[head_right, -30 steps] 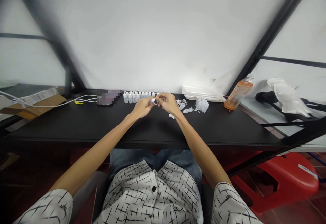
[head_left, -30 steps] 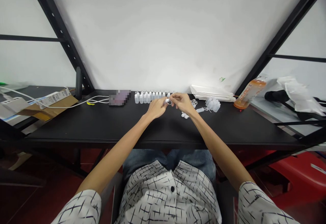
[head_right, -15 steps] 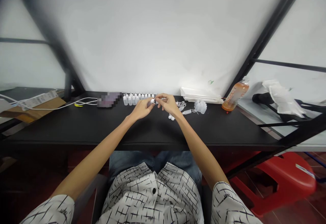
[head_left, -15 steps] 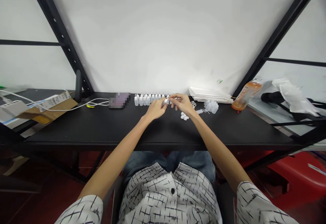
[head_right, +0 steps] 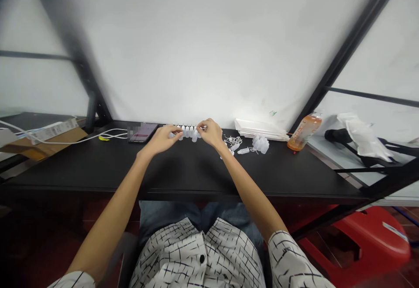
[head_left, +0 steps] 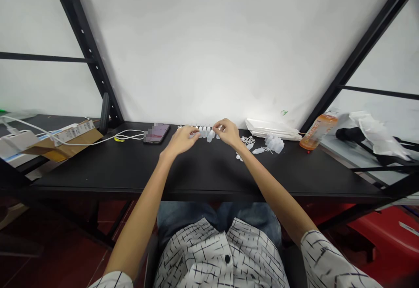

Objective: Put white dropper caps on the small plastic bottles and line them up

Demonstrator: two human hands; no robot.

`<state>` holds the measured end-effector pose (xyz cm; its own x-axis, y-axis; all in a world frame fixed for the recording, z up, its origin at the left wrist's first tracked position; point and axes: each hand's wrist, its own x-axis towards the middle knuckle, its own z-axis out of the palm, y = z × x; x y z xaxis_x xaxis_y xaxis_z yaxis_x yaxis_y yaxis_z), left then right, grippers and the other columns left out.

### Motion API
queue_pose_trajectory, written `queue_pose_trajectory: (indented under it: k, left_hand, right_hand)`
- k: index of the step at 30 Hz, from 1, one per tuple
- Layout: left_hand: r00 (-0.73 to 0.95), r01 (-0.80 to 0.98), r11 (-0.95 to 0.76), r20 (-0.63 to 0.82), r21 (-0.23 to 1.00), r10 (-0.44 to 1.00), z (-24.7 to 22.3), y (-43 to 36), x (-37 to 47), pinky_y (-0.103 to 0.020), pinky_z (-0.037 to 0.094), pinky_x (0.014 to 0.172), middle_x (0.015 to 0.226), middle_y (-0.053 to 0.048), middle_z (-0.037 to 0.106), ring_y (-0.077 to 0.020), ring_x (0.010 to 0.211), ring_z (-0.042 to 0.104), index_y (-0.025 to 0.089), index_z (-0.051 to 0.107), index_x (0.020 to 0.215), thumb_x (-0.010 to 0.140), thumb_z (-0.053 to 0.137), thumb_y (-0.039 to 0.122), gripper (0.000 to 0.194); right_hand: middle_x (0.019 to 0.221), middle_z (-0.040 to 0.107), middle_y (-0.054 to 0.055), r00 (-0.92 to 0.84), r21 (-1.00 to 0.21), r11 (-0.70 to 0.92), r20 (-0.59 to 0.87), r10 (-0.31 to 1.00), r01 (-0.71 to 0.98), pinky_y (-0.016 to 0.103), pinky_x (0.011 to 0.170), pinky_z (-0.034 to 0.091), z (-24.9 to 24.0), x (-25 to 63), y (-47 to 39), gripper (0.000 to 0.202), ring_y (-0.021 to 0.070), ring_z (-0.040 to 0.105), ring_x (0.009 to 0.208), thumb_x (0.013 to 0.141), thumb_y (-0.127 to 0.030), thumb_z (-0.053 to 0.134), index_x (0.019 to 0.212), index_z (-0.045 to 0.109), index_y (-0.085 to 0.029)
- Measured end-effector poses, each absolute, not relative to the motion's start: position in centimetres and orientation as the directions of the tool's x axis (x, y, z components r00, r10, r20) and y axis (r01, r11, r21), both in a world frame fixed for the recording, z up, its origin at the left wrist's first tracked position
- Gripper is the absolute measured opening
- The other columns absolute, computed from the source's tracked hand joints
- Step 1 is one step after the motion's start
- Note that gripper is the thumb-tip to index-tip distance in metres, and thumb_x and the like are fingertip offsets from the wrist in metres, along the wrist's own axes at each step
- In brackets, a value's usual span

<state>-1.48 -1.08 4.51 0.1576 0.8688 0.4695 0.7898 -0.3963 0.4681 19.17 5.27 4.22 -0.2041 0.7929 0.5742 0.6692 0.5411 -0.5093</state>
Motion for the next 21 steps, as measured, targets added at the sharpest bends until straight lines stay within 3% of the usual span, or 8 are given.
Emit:
queue_pose_trajectory:
  k: [6,12,21]
  left_hand:
    - [0.036,0.760,-0.383,0.554,0.525,0.832,6.7,-2.6,-4.6,-0.030,0.049,0.084,0.107,-0.008,0.074,-0.0230,0.098,0.064,0.017,0.075,0.104,0.090,0.051,0.038,0.035]
    - [0.034,0.761,-0.356,0.515,0.542,0.857,5.1,-1.0,-5.8,-0.029,0.047,0.077,0.090,-0.007,0.076,-0.0213,0.084,0.066,0.016,0.075,0.093,0.091,0.047,0.040,0.037]
    - [0.132,0.774,-0.354,0.412,0.526,0.901,4.2,-0.4,-5.4,-0.028,0.043,0.064,0.068,-0.002,0.070,-0.0181,0.064,0.063,0.018,0.068,0.076,0.089,0.042,0.040,0.037]
  right_hand:
    - [0.103,0.069,0.005,-0.241,-0.392,0.486,0.530,0.813,0.781,0.031,0.075,0.045,3.8,14.8,7.4,0.019,0.0217,0.063,0.091,0.085,-0.024,0.057,0.091,0.075,-0.022]
    - [0.107,0.067,0.007,-0.284,-0.310,0.476,0.501,0.817,0.823,0.030,0.073,0.044,2.7,13.2,7.8,0.022,0.0226,0.062,0.090,0.088,-0.021,0.054,0.095,0.075,-0.022]
    - [0.110,0.067,0.007,-0.293,-0.326,0.500,0.515,0.806,0.803,0.030,0.075,0.044,2.5,13.6,7.8,0.023,0.0218,0.063,0.093,0.093,-0.026,0.053,0.104,0.073,-0.023]
